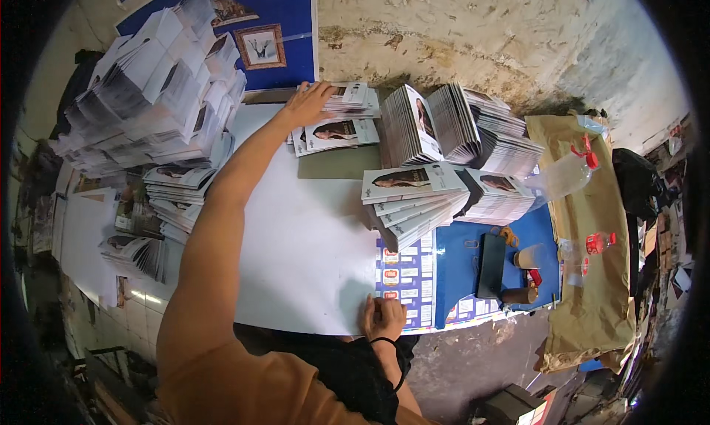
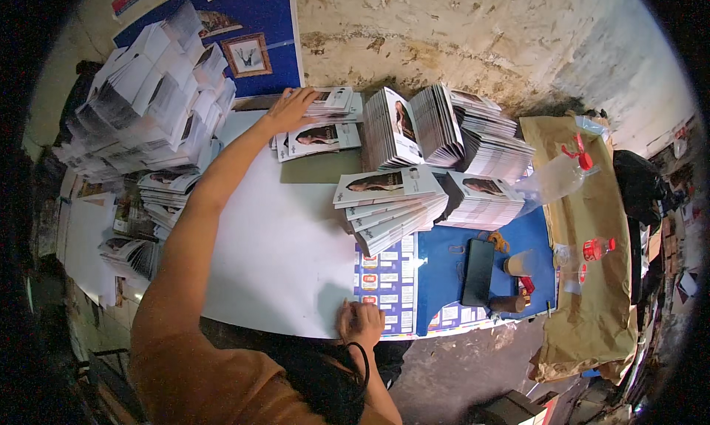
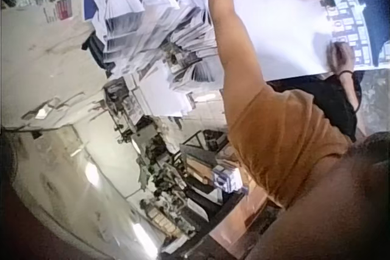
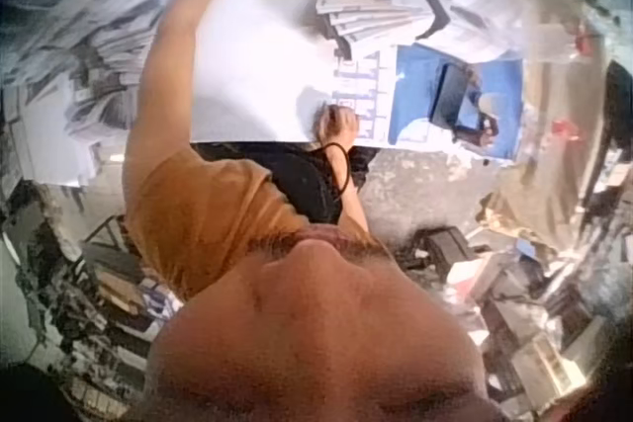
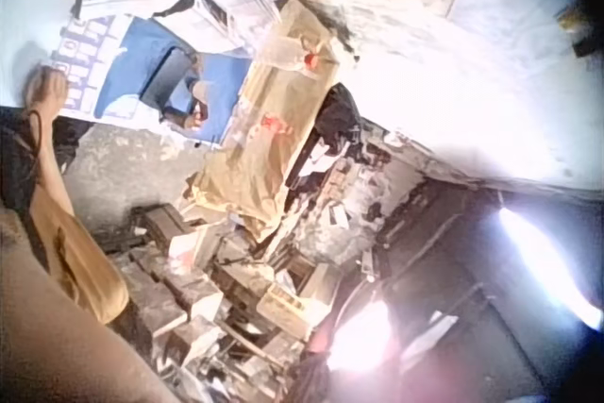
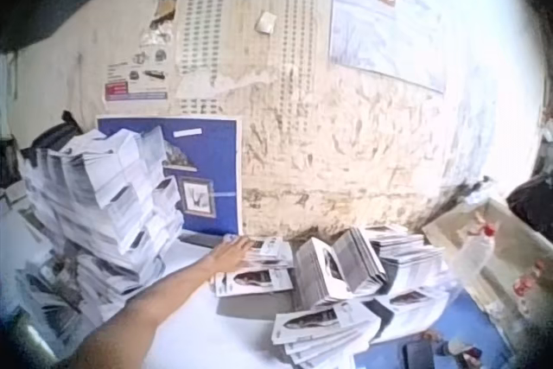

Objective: The person sorts printed booklets on a table by flipping through stacks, picking up individual items, and moving them between different piles.

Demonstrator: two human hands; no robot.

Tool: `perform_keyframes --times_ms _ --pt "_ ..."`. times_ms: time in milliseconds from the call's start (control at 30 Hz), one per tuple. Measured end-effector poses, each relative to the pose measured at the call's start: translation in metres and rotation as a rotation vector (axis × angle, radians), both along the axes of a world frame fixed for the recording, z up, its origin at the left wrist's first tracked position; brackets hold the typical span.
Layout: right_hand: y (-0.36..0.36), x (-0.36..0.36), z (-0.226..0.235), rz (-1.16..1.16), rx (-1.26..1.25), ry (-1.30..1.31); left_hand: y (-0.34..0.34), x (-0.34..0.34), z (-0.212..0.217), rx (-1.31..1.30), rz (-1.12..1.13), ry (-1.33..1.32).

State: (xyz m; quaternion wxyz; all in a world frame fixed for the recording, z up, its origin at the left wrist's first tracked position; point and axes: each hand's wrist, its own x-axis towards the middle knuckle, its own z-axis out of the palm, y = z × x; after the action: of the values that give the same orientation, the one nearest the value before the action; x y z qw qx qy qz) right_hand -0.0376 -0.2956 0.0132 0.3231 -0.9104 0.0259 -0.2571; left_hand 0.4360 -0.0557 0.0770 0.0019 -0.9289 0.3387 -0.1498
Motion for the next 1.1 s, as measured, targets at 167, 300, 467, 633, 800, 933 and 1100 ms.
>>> perform_keyframes --times_ms 167,300,467,633,800,933,1100 --pt "0.001 0.001 0.002 -0.017 -0.024 0.019 -0.013 -0.001 0.000 0.113 -0.040 -0.032" --pt "0.001 0.000 0.005 0.003 0.002 0.042 -0.023 0.015 -0.007 0.214 0.140 0.033" --pt "0.003 0.000 -0.003 -0.007 -0.028 0.035 -0.025 0.024 -0.012 0.108 0.189 -0.087" --pt "0.000 -0.002 0.004 -0.011 -0.025 0.043 -0.033 0.015 0.011 0.066 0.200 -0.193" --pt "0.001 -0.003 0.004 -0.018 0.021 0.043 -0.032 -0.009 0.012 0.137 0.241 -0.236" --pt "0.004 0.000 0.005 0.008 0.030 0.012 -0.030 -0.026 0.020 0.005 0.339 -0.283" --pt "0.002 -0.004 0.005 -0.043 0.003 0.024 -0.046 -0.090 -0.003 0.043 0.295 -0.322"
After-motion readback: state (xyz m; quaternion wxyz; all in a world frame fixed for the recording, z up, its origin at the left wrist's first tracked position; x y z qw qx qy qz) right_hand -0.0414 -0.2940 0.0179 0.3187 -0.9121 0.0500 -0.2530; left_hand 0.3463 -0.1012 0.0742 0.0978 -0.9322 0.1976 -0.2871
